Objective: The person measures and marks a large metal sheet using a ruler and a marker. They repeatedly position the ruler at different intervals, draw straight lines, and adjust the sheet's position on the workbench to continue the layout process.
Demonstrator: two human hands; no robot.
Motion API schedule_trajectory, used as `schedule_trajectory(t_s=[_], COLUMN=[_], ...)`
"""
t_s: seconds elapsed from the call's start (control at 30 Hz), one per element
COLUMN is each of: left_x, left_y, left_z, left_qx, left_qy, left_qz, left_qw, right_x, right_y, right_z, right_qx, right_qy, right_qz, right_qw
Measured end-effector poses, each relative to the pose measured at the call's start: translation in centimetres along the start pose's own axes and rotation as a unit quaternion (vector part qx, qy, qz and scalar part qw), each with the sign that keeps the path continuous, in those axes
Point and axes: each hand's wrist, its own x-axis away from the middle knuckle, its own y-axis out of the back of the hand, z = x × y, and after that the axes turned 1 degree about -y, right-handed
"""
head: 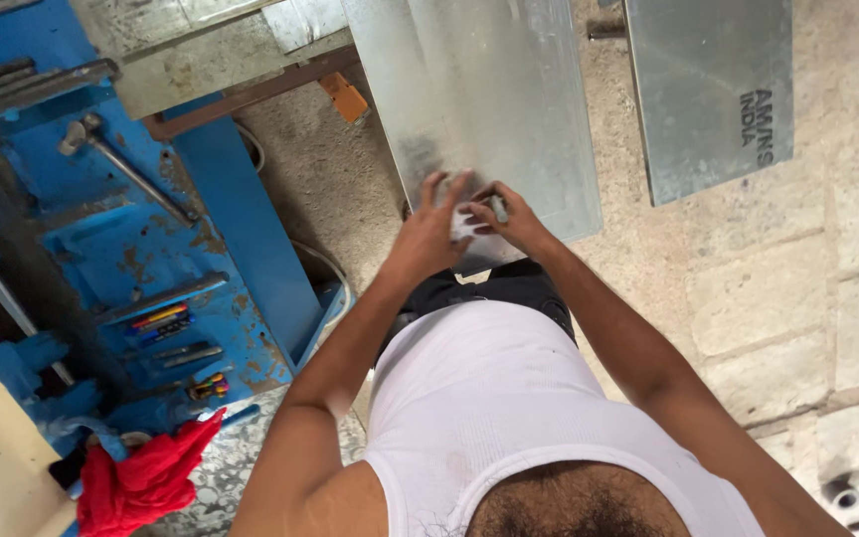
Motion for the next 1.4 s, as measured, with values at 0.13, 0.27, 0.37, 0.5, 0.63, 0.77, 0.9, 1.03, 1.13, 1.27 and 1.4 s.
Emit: schedule_trajectory(t_s=[0.13,0.27,0.37,0.5,0.63,0.77,0.9,1.03,1.13,1.27,1.4], left_x=[-0.2,-0.5,-1.4,-2.2,-3.7,-5.2,-6.1,-6.3,-6.9,-7.8,-7.5], left_y=[0.1,-0.9,-0.3,2.8,2.4,0.6,-0.2,-1.7,-2.5,-3.9,-4.5], left_z=[-0.2,3.6,9.3,18.1,21.5,21.5,21.5,21.2,20.6,19.3,18.7], left_qx=[-0.004,0.019,-0.016,-0.053,-0.045,-0.095,-0.102,-0.089,-0.09,-0.08,-0.095], left_qy=[-0.083,-0.065,-0.121,-0.01,-0.028,-0.022,0.012,-0.027,-0.013,0.0,0.016], left_qz=[0.006,0.064,0.006,-0.046,-0.153,-0.187,-0.205,-0.238,-0.232,-0.259,-0.289], left_qw=[0.997,0.996,0.993,0.997,0.987,0.977,0.973,0.967,0.968,0.963,0.952], right_x=[0.5,0.7,0.6,-1.7,-7.2,-11.8,-14.3,-15.1,-15.9,-15.1,-15.1], right_y=[-2.3,-1.2,2.8,11.6,17.5,18.1,17.5,17.1,17.3,17.8,17.0], right_z=[0.4,1.6,2.4,2.6,0.1,-3.9,-6.4,-8.1,-8.2,-8.8,-9.3], right_qx=[0.001,0.099,0.15,0.121,-0.019,0.127,0.125,-0.012,-0.334,-0.039,0.021], right_qy=[0.031,0.016,-0.068,-0.018,0.113,0.22,0.226,0.329,0.279,0.312,0.287], right_qz=[-0.001,0.012,-0.042,-0.199,-0.315,-0.374,-0.432,-0.41,-0.348,-0.4,-0.447], right_qw=[1.0,0.995,0.985,0.972,0.942,0.892,0.864,0.851,0.83,0.861,0.847])
